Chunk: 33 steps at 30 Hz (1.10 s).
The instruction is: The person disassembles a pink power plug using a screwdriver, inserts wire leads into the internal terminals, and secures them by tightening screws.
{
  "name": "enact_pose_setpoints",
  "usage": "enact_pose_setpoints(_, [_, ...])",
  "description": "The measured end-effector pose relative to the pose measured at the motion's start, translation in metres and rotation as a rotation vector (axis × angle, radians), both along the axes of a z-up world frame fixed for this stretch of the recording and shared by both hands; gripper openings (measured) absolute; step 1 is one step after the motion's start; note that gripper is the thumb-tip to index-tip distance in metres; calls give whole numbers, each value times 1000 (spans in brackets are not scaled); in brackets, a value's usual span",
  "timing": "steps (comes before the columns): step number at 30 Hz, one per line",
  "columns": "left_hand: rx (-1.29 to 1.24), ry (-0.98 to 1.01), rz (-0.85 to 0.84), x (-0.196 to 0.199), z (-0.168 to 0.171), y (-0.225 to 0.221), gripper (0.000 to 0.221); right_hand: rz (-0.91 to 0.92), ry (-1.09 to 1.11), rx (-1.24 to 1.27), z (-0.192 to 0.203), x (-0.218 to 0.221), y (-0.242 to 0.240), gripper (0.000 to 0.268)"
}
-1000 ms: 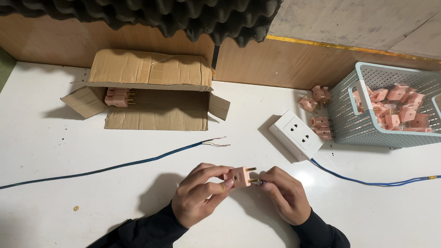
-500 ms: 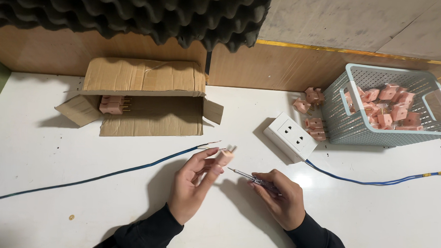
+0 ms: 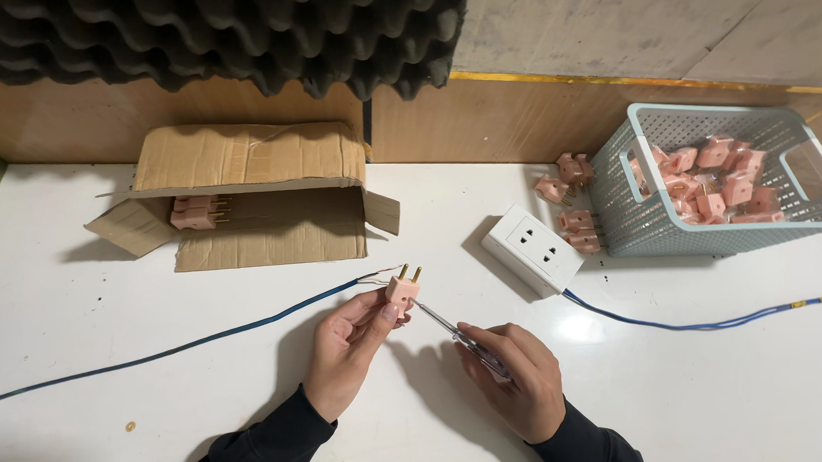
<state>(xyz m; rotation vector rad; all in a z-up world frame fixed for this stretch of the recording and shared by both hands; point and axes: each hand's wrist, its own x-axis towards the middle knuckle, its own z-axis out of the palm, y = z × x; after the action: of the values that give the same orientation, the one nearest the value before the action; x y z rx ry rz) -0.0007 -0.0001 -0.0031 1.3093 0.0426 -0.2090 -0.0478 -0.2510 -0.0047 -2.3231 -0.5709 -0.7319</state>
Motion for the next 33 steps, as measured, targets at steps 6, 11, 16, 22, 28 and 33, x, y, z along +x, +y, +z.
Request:
enact_pose_setpoints(6, [52,53,7,1,1,-1,44,28,-78,1,0,-1,-1,40])
enact_pose_setpoints(11, [113,75,32,0,2,-2,40,42,-104,-6,3,-3,-1,41])
enact_pose_setpoints(16, [109,66,38,0,-2,-3,35,62,-82,0,5,-3,2,37])
enact_pose_setpoints(22, [147,44,42,1,-7,-1,31,73,-84,-7,8,-3,1,37])
enact_pose_setpoints(28, [155,-1,26,1,-10,0,27,76,-100,2,6,-5,1,37])
enact_pose_setpoints(33, [159,-3,27,0,-5,-2,26,83,-105,16,9,-4,2,37])
